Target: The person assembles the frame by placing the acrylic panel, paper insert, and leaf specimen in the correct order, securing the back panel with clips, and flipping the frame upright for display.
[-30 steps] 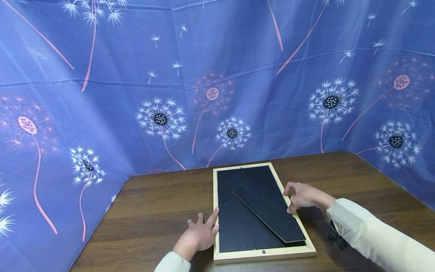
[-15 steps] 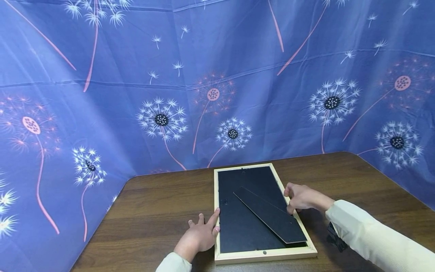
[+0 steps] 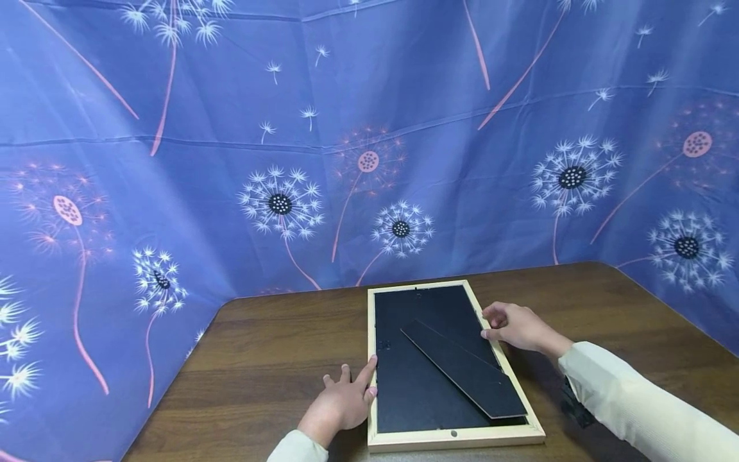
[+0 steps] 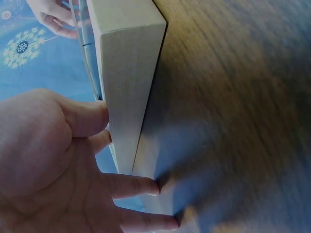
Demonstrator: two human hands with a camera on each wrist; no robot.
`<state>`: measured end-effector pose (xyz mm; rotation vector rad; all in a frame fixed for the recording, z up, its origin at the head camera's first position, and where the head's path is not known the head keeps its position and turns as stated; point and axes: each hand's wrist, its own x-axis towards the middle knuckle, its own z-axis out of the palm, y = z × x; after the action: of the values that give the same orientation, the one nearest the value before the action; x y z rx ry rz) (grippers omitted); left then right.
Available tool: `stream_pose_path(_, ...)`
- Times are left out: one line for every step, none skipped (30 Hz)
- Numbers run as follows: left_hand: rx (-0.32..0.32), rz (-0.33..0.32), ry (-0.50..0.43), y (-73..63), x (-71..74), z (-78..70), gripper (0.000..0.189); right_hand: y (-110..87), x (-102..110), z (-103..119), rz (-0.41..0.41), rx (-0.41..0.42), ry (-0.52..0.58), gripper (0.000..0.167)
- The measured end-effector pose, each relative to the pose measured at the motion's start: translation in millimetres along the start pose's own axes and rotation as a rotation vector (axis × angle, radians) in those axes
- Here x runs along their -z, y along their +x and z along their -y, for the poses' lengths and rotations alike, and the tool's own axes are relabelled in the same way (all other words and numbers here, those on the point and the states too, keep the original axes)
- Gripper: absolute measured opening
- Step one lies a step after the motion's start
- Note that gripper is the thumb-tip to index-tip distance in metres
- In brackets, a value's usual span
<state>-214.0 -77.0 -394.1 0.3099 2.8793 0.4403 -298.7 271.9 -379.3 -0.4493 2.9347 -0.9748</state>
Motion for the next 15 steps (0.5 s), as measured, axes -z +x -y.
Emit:
stream_pose_path(0.0, 0.0, -0.001, 0.0, -0.3, 0.0, 0.052, 1.5, -1.3, -1.2, -0.012, 0.004, -0.006, 0.044)
stream_pose_path(0.001, 0.001, -0.002, 0.0, -0.6, 0.0, 0.052, 3.0, -2.9, -2.3, -0.023, 0.0, -0.007, 0.047)
stream_pose_path(0.001, 0.002, -0.004, 0.0, -0.9, 0.1, 0.052, 4.5, -4.1, -3.4, -0.029, 0.002, -0.011, 0.049)
stream_pose_path(0.002, 0.003, -0.003, -0.1, -1.2, 0.2, 0.052, 5.9, -5.2, -4.2, -0.035, 0.002, -0.012, 0.051)
stream_pose_path(0.001, 0.003, 0.001, -0.1, -1.6, 0.2, 0.052, 7.3, -6.3, -5.3, -0.04, 0.005, -0.014, 0.052)
stream_pose_path(0.0, 0.002, 0.002, -0.2, -2.0, 0.3, 0.052, 8.2, -7.4, -5.7, -0.043, -0.004, -0.012, 0.052)
stream_pose_path(-0.001, 0.002, 0.003, -0.3, -2.3, 0.4, 0.052, 9.1, -8.5, -6.2, -0.046, -0.012, -0.008, 0.051)
stream_pose_path(-0.003, 0.0, 0.006, -0.3, -2.6, 0.4, 0.052, 9.9, -9.8, -6.6, -0.051, -0.023, -0.005, 0.05)
stream_pose_path(-0.004, 0.0, 0.007, -0.4, -2.8, 0.4, 0.052, 10.7, -11.1, -7.2, -0.056, -0.03, -0.006, 0.049)
stream_pose_path(-0.004, 0.0, 0.009, -0.4, -3.0, 0.4, 0.052, 11.4, -12.4, -7.5, -0.061, -0.041, -0.003, 0.047)
stream_pose_path(-0.004, -0.002, 0.008, -0.5, -3.0, 0.3, 0.052, 11.9, -13.6, -7.6, -0.067, -0.052, 0.0, 0.046)
stream_pose_path(0.0, 0.002, 0.003, -0.5, -2.7, 0.0, 0.052, 12.2, -14.8, -7.4, -0.075, -0.063, 0.004, 0.045)
stream_pose_path(0.002, 0.004, 0.002, -0.4, -2.4, -0.2, 0.052, 12.5, -15.8, -7.2, -0.082, -0.068, 0.006, 0.044)
stream_pose_path(0.004, 0.006, -0.001, -0.5, -1.9, -0.4, 0.052, 12.8, -16.8, -7.0, -0.089, -0.072, 0.006, 0.044)
stream_pose_path(0.009, 0.011, -0.006, -0.2, -1.4, -0.5, 0.052, 12.8, -17.6, -6.2, -0.095, -0.077, 0.008, 0.044)
